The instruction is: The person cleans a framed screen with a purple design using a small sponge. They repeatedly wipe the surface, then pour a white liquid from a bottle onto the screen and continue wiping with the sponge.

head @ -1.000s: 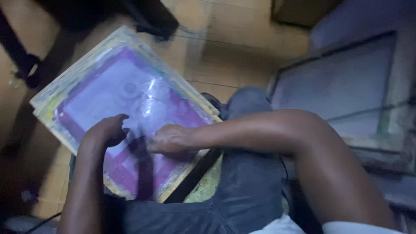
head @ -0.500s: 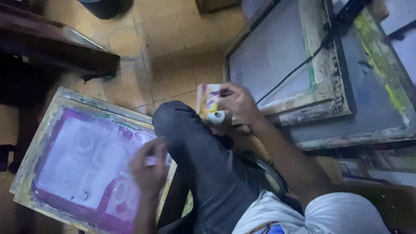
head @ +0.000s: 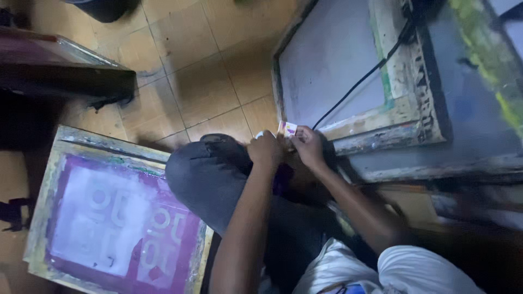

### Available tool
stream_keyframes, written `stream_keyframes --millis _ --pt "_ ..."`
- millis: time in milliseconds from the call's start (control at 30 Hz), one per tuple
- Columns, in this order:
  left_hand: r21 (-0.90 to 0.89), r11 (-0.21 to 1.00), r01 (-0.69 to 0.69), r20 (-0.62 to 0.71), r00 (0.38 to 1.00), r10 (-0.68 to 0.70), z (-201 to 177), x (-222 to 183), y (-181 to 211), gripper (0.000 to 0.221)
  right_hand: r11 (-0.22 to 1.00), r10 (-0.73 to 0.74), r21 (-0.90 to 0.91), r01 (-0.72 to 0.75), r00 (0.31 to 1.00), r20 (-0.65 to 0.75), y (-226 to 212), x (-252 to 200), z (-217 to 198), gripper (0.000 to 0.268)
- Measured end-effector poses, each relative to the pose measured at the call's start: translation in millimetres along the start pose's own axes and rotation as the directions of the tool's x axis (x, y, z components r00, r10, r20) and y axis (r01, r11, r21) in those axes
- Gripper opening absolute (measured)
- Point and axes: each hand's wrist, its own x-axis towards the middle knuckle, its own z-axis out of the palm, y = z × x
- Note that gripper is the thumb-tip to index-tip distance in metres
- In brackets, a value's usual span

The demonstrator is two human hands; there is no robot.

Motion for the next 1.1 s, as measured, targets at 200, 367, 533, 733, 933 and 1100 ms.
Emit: stream_keyframes --millis 200,367,533,733,933,1100 --pt "0.182 0.977 0.111 0.285 0.945 -0.161 55 61 -23 0.047 1.0 -0.021 -0.025 0.019 0.997 -0.08 -10 -1 -3 0.021" --pt "0.369 0.89 0.267 0.392 0.824 -0.409 -7 44 26 0.061 0.959 -0.134 -0.263 0.104 0.986 -0.1 -26 -10 -20 0.022" --pt "0.421 0.897 0.136 0.44 0.834 -0.333 60 62 30 0.058 0.889 -0.264 -0.393 0.233 0.964 -0.025 -42 -12 -28 0.019" --pt "0.415 0.902 0.121 0.506 0.793 -0.339 91 82 22 0.057 0.829 -0.355 -0.444 0.339 0.933 0.049 -35 -11 -35 0.02" --pt "0.414 0.899 0.14 0.496 0.794 -0.352 139 91 9 0.06 0.845 -0.314 -0.438 0.306 0.948 0.057 -37 -13 -38 0.022" --pt "0.43 0.897 0.103 0.436 0.846 -0.306 141 89 15 0.055 0.846 -0.301 -0.446 0.292 0.952 0.054 -66 -6 -43 0.023"
